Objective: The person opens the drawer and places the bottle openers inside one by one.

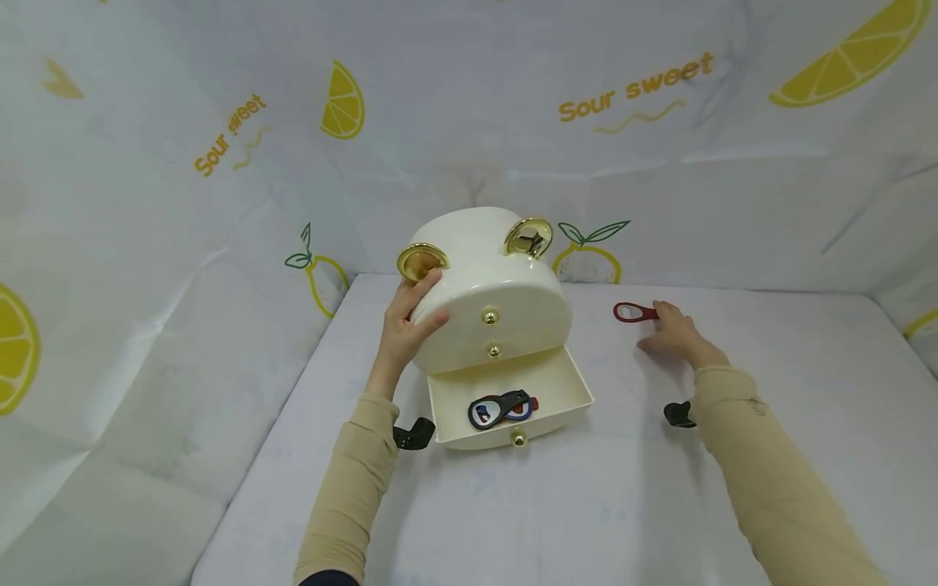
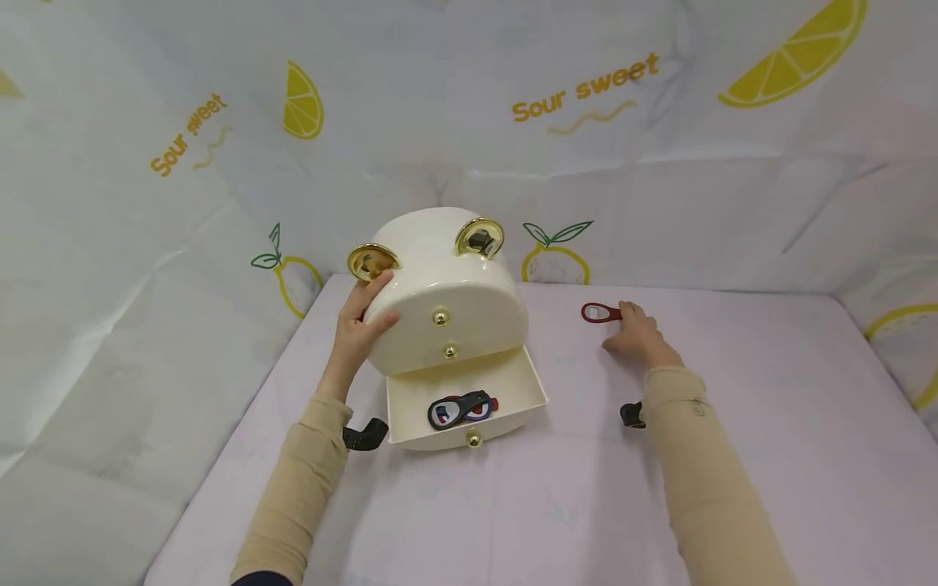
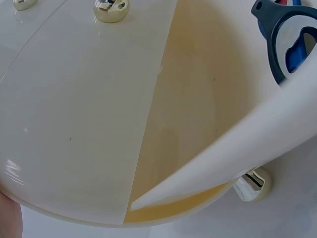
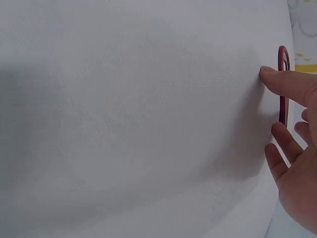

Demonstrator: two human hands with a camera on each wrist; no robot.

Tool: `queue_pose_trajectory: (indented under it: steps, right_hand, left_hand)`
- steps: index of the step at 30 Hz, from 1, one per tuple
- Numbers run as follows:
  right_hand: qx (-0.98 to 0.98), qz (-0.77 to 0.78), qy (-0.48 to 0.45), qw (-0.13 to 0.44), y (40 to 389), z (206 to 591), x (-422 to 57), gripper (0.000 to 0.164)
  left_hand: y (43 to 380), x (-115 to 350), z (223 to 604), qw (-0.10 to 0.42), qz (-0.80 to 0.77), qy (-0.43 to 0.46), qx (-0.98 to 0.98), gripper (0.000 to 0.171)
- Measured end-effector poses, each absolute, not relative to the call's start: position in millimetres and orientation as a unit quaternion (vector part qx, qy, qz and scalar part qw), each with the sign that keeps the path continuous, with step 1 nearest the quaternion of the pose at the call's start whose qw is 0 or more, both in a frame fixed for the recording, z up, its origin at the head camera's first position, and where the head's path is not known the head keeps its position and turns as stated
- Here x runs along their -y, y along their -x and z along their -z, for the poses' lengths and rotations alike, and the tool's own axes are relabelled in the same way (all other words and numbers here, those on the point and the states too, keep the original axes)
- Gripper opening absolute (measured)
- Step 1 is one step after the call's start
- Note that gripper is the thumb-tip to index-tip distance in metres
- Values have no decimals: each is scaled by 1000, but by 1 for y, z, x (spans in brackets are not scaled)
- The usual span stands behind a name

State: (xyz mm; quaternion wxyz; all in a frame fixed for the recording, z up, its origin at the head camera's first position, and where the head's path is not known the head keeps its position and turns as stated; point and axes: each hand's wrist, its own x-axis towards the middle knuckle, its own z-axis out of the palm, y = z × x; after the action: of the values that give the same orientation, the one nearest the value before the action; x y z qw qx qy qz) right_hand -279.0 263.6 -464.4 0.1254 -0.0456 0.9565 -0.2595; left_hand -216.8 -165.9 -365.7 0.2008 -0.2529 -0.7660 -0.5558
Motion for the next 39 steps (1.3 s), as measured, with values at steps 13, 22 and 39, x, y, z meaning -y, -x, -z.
queue_pose_trajectory:
  steps: [13, 22, 39]
  right_hand:
    - [-972, 195, 66, 111, 277, 471, -267, 67]
    - [-976, 204, 66, 35, 273, 477, -268, 37]
    - [-964, 250, 45, 79, 257, 468, -276, 38]
  left_hand:
    - [215, 165, 360, 192, 563, 251, 763, 68]
    - [214, 165, 361, 187, 561, 246, 768, 77]
    - [217, 166, 364, 175, 572, 231, 767, 62]
